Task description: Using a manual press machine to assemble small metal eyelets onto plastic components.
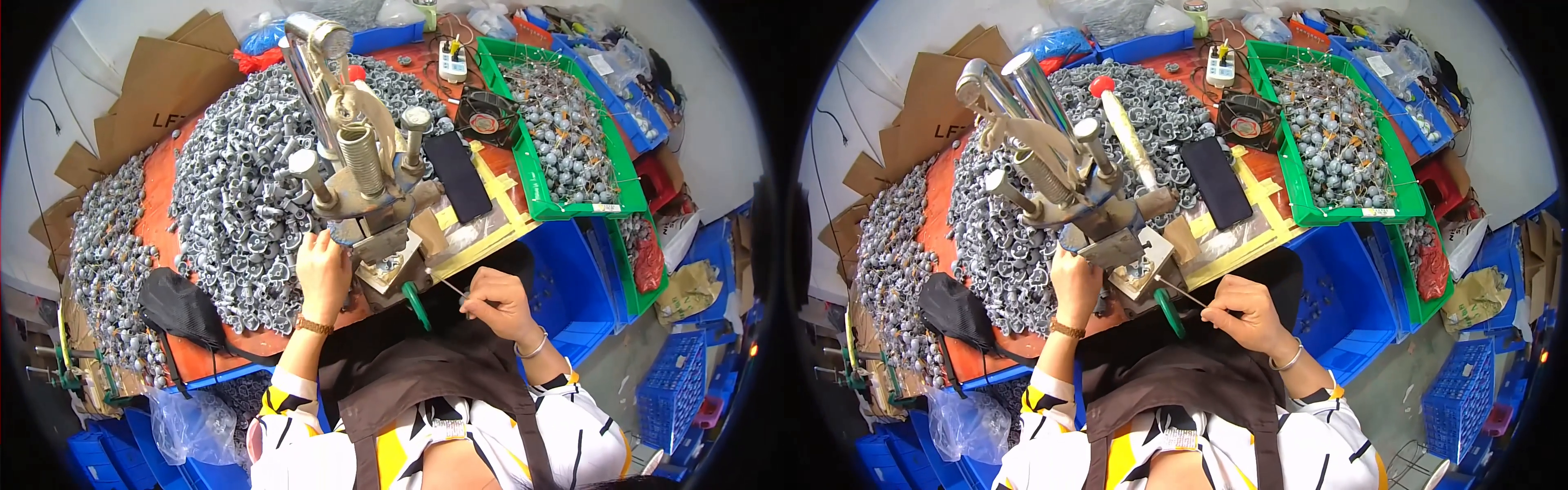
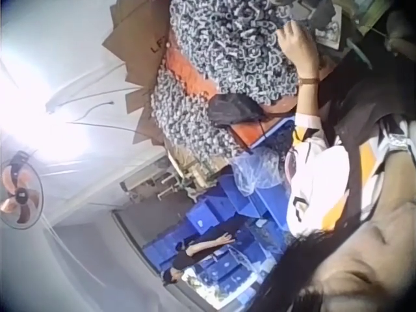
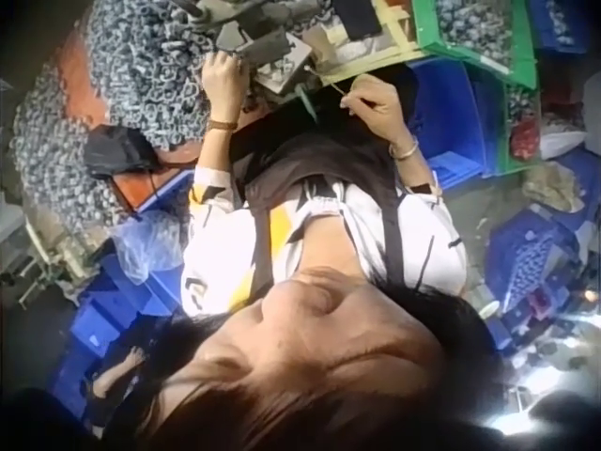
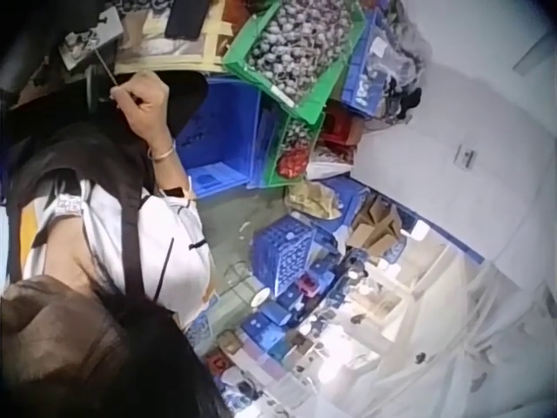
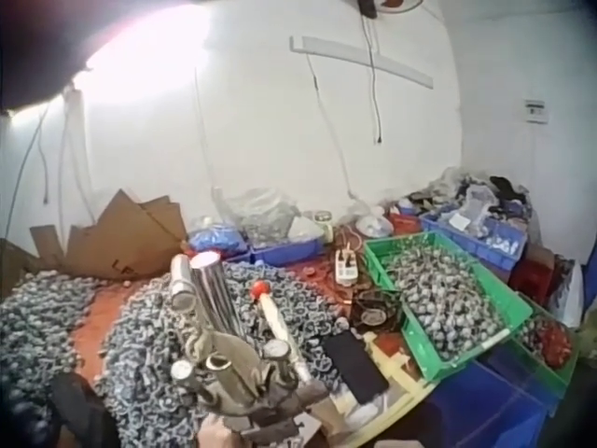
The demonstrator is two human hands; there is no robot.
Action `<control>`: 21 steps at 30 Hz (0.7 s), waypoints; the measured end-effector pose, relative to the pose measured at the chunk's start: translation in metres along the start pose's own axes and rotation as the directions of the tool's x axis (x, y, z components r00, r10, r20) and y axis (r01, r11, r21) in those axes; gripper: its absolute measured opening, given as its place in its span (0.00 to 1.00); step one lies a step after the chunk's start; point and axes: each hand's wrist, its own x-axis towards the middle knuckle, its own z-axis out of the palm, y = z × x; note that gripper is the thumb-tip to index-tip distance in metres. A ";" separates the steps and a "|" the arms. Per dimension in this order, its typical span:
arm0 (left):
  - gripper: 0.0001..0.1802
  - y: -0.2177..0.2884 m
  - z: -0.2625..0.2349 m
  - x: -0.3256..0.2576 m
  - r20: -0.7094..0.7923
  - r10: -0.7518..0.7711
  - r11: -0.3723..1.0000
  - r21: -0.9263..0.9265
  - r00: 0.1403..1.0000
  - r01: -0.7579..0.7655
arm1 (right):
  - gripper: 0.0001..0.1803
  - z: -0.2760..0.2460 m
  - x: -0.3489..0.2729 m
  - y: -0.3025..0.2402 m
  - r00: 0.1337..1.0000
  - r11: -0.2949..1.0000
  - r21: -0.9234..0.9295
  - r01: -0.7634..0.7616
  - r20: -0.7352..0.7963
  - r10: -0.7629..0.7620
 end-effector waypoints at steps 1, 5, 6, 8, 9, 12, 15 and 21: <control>0.08 0.001 0.002 0.001 0.041 0.035 0.999 0.031 0.999 -0.036 | 0.06 0.003 0.000 0.000 1.000 1.000 0.000 0.000 0.001 0.000; 0.08 -0.003 0.010 0.003 0.024 0.060 0.998 -0.015 0.998 -0.060 | 0.06 0.013 -0.001 -0.002 0.993 0.993 0.035 -0.116 0.042 0.114; 0.08 -0.005 0.012 0.002 -0.001 0.036 0.997 -0.066 0.999 -0.036 | 0.05 0.017 0.000 -0.007 0.958 0.952 0.111 -0.287 0.035 0.284; 0.09 -0.006 0.008 -0.002 -0.013 0.028 0.999 -0.029 1.000 -0.028 | 0.06 0.023 0.001 -0.007 0.907 0.896 0.145 -0.421 0.029 0.421; 0.10 -0.004 0.007 -0.002 -0.025 0.021 1.000 0.008 0.999 -0.021 | 0.06 0.025 -0.001 -0.001 0.905 0.895 0.143 -0.423 0.024 0.424; 0.10 0.013 0.000 -0.013 0.010 -0.259 0.857 -0.459 0.966 0.235 | 0.09 0.032 -0.002 0.010 0.955 0.954 0.047 -0.297 -0.002 0.297; 0.18 0.024 -0.003 -0.039 0.560 -0.323 -0.352 -0.820 0.763 0.452 | 0.12 0.050 0.006 0.007 0.908 0.867 0.278 -0.414 0.058 0.415; 0.21 0.044 0.000 -0.059 0.617 -0.357 -0.527 -0.753 0.702 0.394 | 0.15 0.076 0.024 0.011 0.858 0.812 0.283 -0.511 0.108 0.503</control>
